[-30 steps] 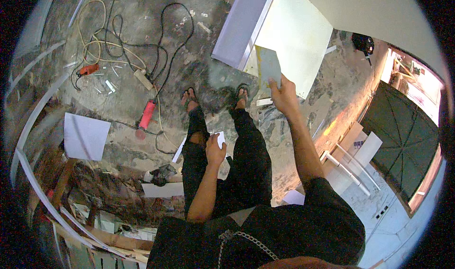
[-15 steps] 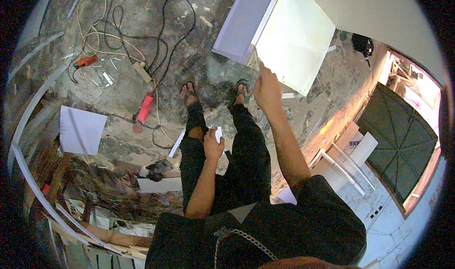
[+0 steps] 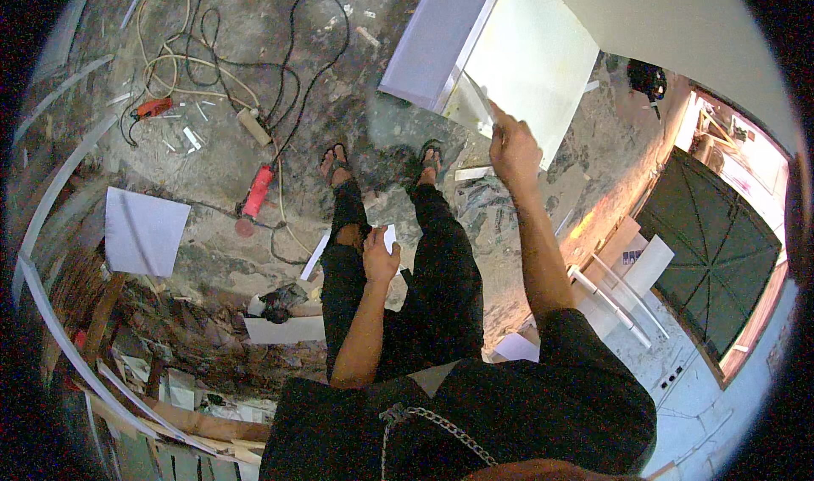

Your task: The person pours adhesive from a plastic bottle onto a scraper and spreads the glue across white and gray furniture panels.

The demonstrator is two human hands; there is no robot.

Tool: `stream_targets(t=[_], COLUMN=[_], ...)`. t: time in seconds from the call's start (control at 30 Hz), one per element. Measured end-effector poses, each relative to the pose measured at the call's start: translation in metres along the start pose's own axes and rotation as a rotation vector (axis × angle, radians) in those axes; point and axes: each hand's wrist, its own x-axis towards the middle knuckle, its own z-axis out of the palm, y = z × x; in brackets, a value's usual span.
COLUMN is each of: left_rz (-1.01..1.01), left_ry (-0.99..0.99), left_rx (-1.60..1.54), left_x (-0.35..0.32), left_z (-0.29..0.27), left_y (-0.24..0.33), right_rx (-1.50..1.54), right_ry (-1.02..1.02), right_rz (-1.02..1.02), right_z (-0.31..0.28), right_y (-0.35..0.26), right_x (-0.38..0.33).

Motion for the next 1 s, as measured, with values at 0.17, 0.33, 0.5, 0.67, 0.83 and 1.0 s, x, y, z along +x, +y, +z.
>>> stream_targets(t=[0.17, 0.33, 0.5, 0.67, 0.83, 1.0], left_rz=[0.036, -0.009, -0.005, 0.033, -0.001, 0.01], left_ry=[0.034, -0.003, 0.028, 0.033, 0.032, 0.056], left_rx=[-0.027, -0.005, -0.013, -0.013, -0.054, -0.055], left_x=[0.0, -0.001, -0.003, 0.0, 0.001, 0.004], left_z=[-0.003, -0.003, 0.001, 0.004, 0.002, -0.001], left_y=[-0.005, 0.004, -0.001, -0.006, -0.007, -0.003], right_rx=[-0.006, -0.05, -0.019, 0.076, 0.134, 0.036], right_ry=[0.118, 0.189, 0.039, -0.003, -0.017, -0.043], right_rz=[-0.145, -0.234, -0.033, 0.064, 0.155, 0.107], right_z=[-0.003, 0.015, 0.015, 0.015, 0.02, 0.048], right_y=[0.011, 0.003, -0.018, -0.031, -0.053, -0.08], right_x=[0.033, 0.045, 0.049, 0.056, 0.064, 0.073])
